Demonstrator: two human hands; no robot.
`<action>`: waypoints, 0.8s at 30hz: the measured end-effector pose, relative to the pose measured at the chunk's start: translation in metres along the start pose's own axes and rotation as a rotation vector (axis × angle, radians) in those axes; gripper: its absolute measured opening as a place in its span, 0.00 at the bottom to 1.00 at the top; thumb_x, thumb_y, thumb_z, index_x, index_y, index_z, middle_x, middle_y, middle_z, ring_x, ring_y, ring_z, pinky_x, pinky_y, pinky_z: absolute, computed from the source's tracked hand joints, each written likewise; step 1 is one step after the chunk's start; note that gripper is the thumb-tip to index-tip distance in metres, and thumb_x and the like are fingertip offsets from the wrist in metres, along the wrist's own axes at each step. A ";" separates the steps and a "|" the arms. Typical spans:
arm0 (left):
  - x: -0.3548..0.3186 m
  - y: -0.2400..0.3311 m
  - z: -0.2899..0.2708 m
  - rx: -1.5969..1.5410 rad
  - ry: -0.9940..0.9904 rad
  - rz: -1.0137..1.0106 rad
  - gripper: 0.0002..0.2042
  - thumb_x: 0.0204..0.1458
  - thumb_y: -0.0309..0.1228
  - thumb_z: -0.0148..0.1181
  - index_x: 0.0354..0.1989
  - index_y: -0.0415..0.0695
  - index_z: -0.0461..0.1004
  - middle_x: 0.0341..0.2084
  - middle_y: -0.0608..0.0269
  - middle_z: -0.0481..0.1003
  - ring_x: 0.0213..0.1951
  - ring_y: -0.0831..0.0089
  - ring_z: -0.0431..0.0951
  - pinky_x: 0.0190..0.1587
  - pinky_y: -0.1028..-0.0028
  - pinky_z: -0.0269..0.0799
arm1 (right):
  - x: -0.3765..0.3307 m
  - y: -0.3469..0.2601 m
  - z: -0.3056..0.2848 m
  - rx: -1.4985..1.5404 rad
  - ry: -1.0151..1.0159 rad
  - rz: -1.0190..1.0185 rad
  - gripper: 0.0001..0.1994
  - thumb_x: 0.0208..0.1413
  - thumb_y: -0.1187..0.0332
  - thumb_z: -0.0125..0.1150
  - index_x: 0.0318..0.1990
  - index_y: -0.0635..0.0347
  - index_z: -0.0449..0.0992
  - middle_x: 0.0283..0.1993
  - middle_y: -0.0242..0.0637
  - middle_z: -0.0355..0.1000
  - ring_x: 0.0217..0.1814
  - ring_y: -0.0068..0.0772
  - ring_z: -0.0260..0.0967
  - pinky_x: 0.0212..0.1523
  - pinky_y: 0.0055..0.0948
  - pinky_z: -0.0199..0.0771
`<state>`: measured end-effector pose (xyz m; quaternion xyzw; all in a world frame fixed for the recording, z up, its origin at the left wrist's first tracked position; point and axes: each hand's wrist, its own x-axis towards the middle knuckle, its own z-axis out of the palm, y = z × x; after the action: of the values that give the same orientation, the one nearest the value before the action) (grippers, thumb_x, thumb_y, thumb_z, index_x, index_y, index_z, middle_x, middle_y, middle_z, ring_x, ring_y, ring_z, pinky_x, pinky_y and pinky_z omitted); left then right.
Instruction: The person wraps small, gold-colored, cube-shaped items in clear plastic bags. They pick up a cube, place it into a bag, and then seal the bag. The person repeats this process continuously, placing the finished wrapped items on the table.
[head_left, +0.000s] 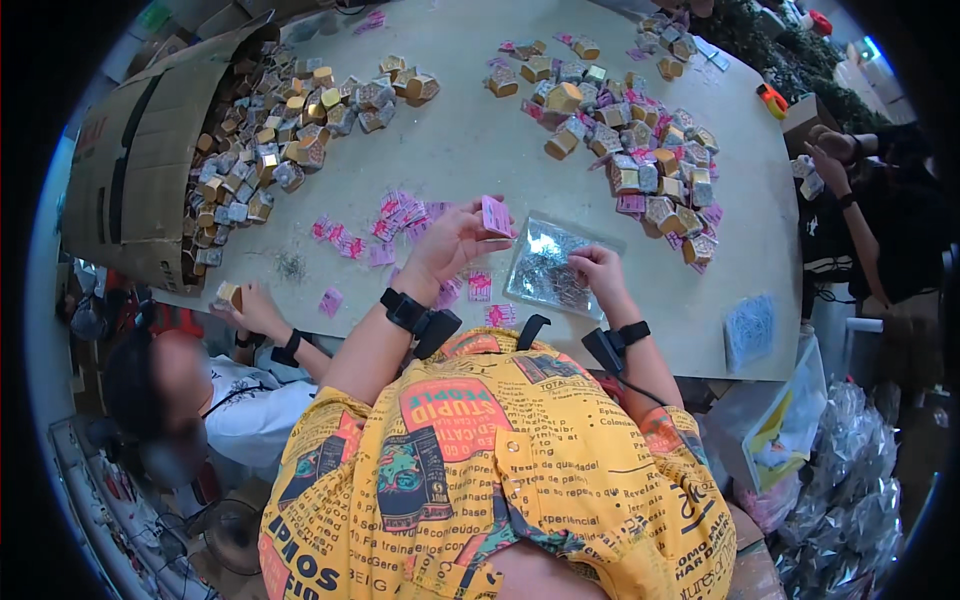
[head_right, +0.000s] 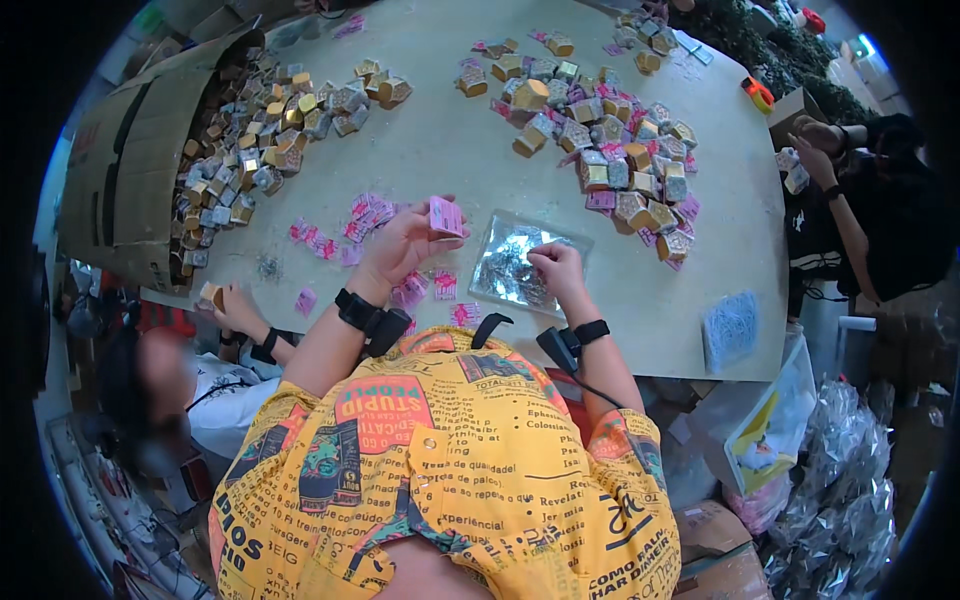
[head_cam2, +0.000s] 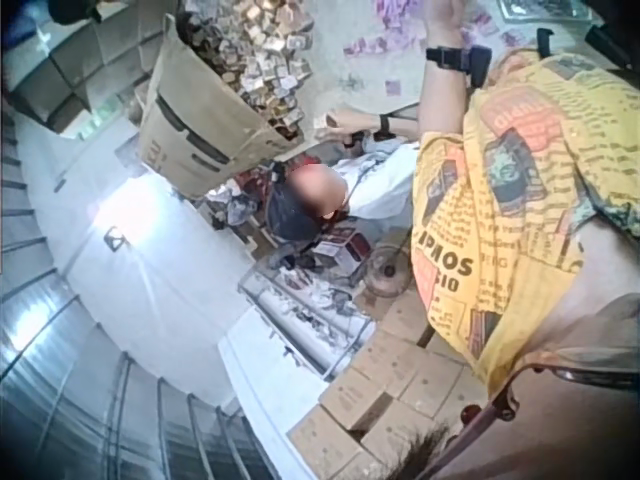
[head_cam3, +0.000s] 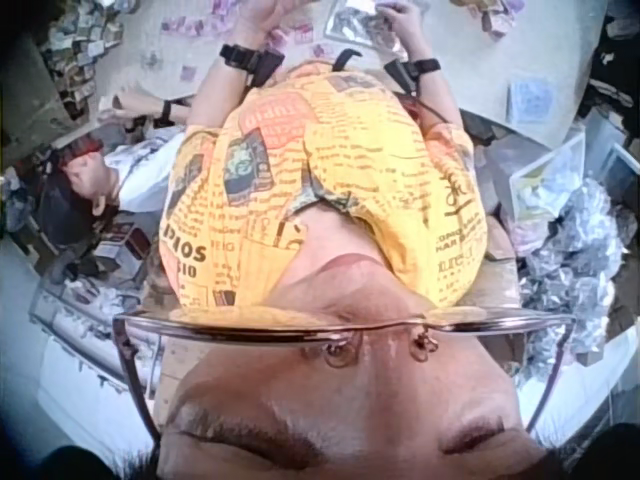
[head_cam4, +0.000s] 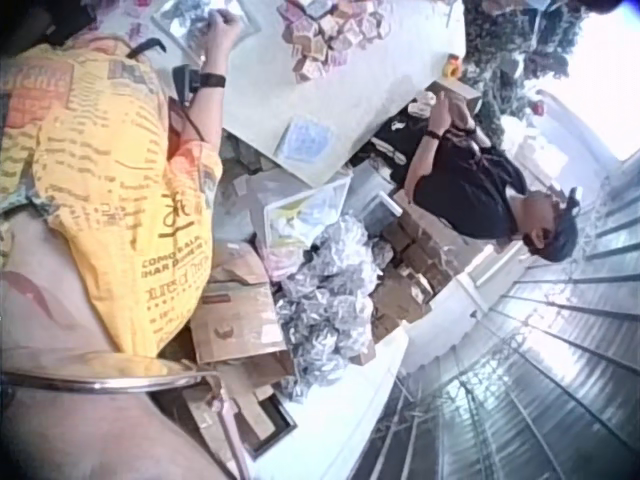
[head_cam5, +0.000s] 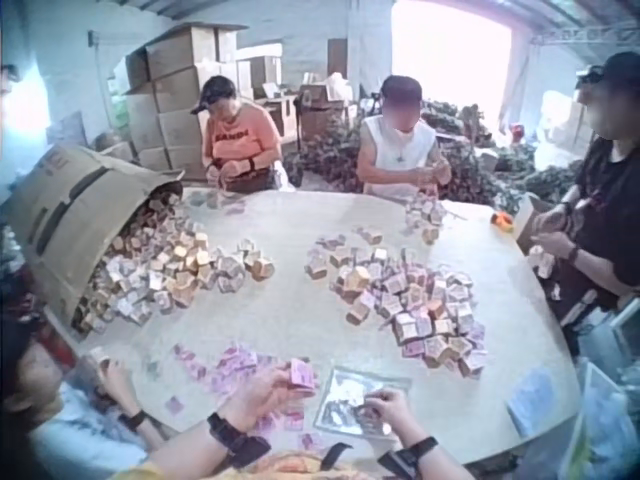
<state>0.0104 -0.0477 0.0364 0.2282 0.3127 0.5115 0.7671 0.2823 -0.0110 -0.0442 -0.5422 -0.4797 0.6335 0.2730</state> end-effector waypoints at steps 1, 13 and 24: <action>0.000 -0.001 0.000 -0.013 0.005 -0.010 0.22 0.51 0.23 0.41 0.58 0.34 0.56 0.48 0.45 0.68 0.48 0.56 0.72 0.52 0.62 0.70 | 0.000 0.000 0.000 0.108 -0.017 0.032 0.06 0.49 0.74 0.60 0.34 0.66 0.75 0.25 0.32 0.71 0.18 0.18 0.64 0.18 0.16 0.61; 0.005 -0.013 0.006 -0.028 0.008 -0.091 0.22 0.52 0.22 0.41 0.58 0.35 0.55 0.49 0.45 0.67 0.49 0.57 0.72 0.52 0.61 0.70 | -0.007 -0.013 0.001 0.356 -0.076 0.114 0.08 0.48 0.76 0.61 0.37 0.68 0.74 0.28 0.32 0.72 0.21 0.17 0.64 0.19 0.15 0.61; 0.005 -0.011 0.014 0.006 0.021 -0.113 0.22 0.53 0.22 0.42 0.58 0.34 0.55 0.48 0.44 0.68 0.48 0.56 0.73 0.52 0.61 0.70 | -0.009 -0.012 0.001 -0.991 0.202 -0.375 0.07 0.37 0.74 0.64 0.28 0.57 0.80 0.31 0.41 0.72 0.31 0.38 0.70 0.35 0.33 0.70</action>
<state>0.0288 -0.0475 0.0372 0.2070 0.3349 0.4688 0.7907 0.2821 -0.0145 -0.0300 -0.5691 -0.7812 0.2165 0.1376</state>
